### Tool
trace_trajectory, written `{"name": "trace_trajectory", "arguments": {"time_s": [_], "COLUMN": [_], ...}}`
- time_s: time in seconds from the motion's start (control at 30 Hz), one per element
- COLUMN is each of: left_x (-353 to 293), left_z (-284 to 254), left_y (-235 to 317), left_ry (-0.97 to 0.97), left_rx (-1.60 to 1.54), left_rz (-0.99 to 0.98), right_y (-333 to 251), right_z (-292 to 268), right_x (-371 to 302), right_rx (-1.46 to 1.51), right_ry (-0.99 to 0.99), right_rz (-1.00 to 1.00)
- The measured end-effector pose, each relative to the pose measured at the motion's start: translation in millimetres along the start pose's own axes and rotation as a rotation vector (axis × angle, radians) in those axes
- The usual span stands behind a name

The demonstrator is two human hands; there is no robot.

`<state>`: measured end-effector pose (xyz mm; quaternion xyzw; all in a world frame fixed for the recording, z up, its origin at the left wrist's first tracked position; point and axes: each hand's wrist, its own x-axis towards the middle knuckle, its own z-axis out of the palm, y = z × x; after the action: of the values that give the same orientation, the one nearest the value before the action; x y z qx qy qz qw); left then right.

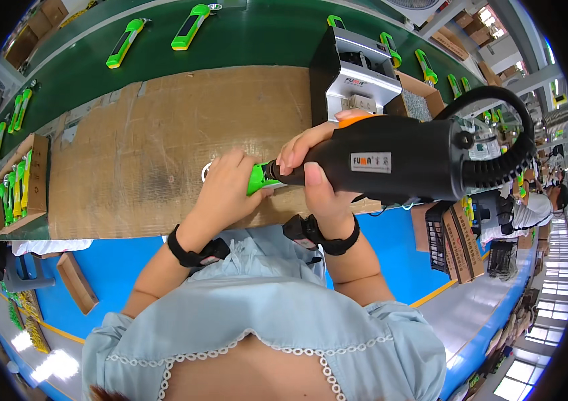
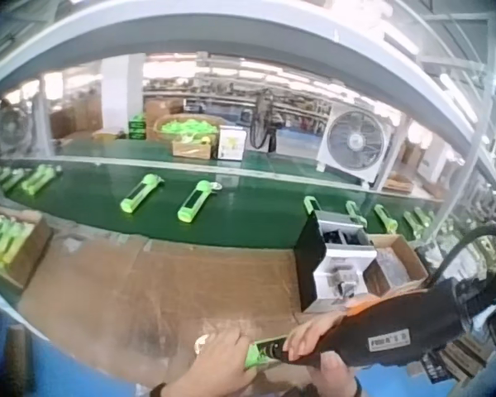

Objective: The recorder uses an electric screwdriver to assemble the internal components and housing of handheld flashlights.

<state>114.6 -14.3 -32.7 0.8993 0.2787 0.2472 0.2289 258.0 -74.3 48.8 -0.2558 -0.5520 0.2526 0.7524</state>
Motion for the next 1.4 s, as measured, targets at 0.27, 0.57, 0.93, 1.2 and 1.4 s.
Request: {"name": "trace_trajectory", "arguments": {"time_s": [0.27,0.57,0.93,1.2,1.4], "left_x": [1.6,1.9,2.2,1.8,1.9], "left_z": [-5.9,-2.9,-6.2,-5.8,-5.1], "left_y": [-2.5,-3.7,-1.0,-1.7,-2.0], "left_ry": [-0.003,0.082,0.0,-0.013,-0.003], "left_rx": [-0.006,-0.01,-0.035,-0.022,-0.049], "left_rz": [-0.033,0.007,-0.039,-0.057,-0.064], "right_y": [-0.2,1.8,-0.3,11.4,9.6], "right_z": [-4.6,-2.7,-3.5,-10.1,-9.6], "right_x": [12.4,13.8,12.9,16.1,14.8], "right_rx": [0.08,0.085,0.108,0.081,0.133], "right_ry": [-0.106,-0.118,-0.162,-0.202,-0.199], "right_rz": [0.078,0.094,0.093,0.081,0.089]}}
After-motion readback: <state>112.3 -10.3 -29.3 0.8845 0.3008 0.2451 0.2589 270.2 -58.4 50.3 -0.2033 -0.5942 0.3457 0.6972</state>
